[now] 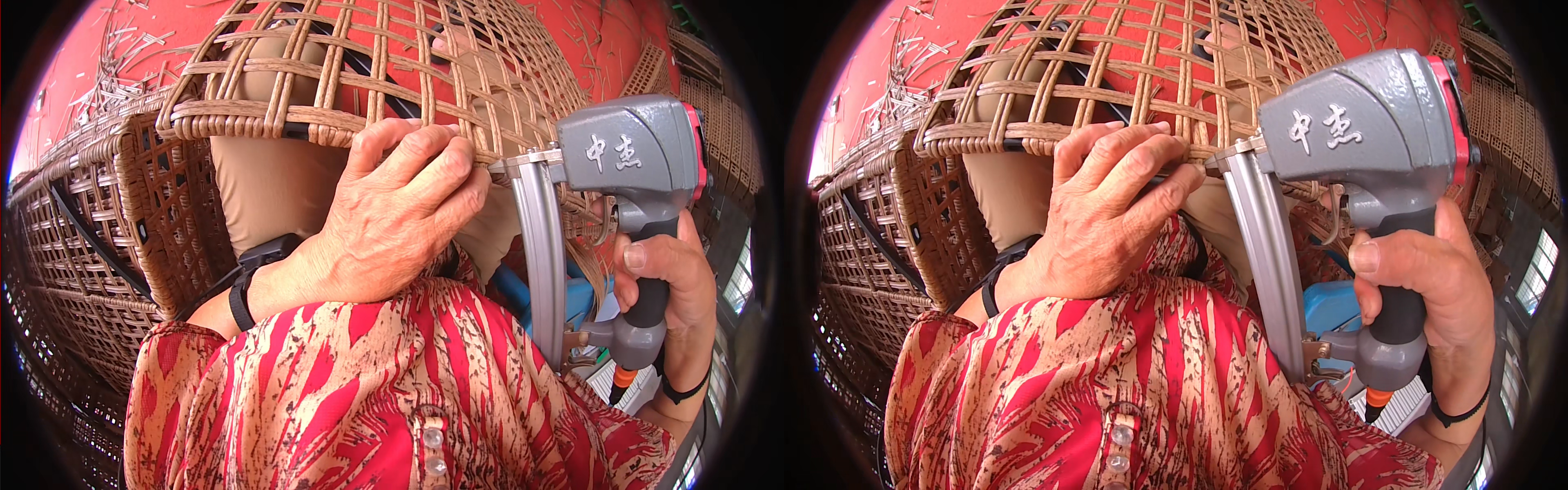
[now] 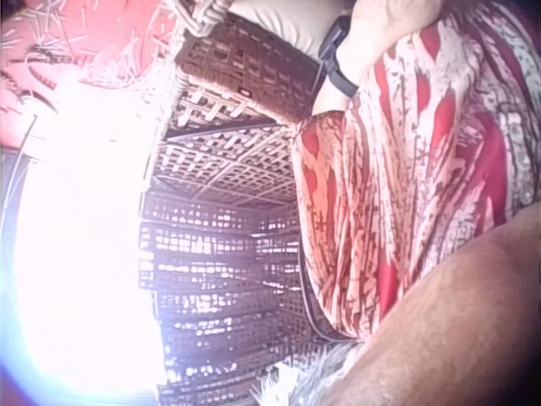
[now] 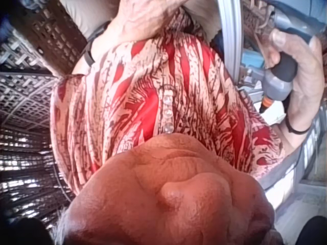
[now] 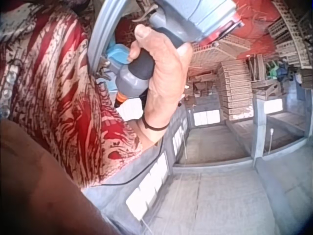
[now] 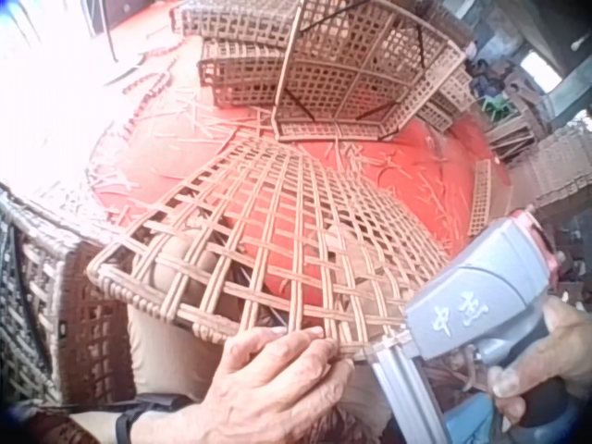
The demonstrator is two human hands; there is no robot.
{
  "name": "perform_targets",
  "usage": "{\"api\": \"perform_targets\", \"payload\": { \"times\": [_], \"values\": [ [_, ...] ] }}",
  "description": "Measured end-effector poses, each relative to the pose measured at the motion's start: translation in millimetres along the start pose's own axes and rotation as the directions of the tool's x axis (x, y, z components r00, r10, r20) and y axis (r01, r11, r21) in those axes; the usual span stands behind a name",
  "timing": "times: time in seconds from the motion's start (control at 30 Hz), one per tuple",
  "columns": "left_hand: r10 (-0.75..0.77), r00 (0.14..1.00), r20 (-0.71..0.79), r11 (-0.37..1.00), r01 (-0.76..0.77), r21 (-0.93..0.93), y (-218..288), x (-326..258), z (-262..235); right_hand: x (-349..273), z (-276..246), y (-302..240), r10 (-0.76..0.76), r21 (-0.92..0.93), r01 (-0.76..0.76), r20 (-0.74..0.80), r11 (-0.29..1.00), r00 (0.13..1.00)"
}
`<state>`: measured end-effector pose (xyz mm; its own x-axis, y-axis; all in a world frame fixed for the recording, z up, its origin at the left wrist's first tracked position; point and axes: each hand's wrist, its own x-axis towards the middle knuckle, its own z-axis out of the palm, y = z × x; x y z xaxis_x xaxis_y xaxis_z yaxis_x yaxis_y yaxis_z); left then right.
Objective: Weaving and stapling wicker material onto a furniture frame using a pneumatic stapler.
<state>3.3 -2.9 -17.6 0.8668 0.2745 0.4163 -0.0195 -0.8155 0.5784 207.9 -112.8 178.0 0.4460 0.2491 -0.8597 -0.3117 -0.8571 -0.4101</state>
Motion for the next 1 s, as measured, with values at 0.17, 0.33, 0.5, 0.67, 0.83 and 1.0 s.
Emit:
{"api": "perform_targets", "payload": {
  "times": [0.17, 0.33, 0.5, 0.67, 0.83, 1.0],
  "values": [
    [-0.006, 1.0, 0.011, 1.0, 0.006, 0.001, 1, 2, 1, 0, 2, 0, -0.003, -0.026, 0.001, -0.051, 1.0, 0.999],
    [-0.089, 0.996, 0.005, 0.995, 0.089, -0.033, 5, 4, -1, 1, 3, -1, -0.015, -0.023, 0.015, -0.019, 1.0, 1.0],
    [-0.085, 0.996, 0.017, 0.996, 0.086, -0.025, 4, 4, -2, -1, 5, -2, -0.02, -0.03, 0.019, -0.034, 0.999, 0.999],
    [-0.088, 0.996, 0.022, 0.995, 0.089, -0.035, 3, 4, -2, -2, 9, -4, 0.003, -0.049, -0.006, -0.071, 0.999, 0.997],
    [-0.096, 0.995, 0.025, 0.994, 0.097, -0.039, 2, 3, 0, 1, 15, -10, -0.02, -0.093, 0.017, -0.032, 0.996, 0.999],
    [-0.007, 1.0, -0.01, 1.0, 0.007, -0.015, -4, 2, 4, -1, 22, -14, -0.094, -0.2, 0.079, -0.067, 0.977, 0.993]
  ]
}}
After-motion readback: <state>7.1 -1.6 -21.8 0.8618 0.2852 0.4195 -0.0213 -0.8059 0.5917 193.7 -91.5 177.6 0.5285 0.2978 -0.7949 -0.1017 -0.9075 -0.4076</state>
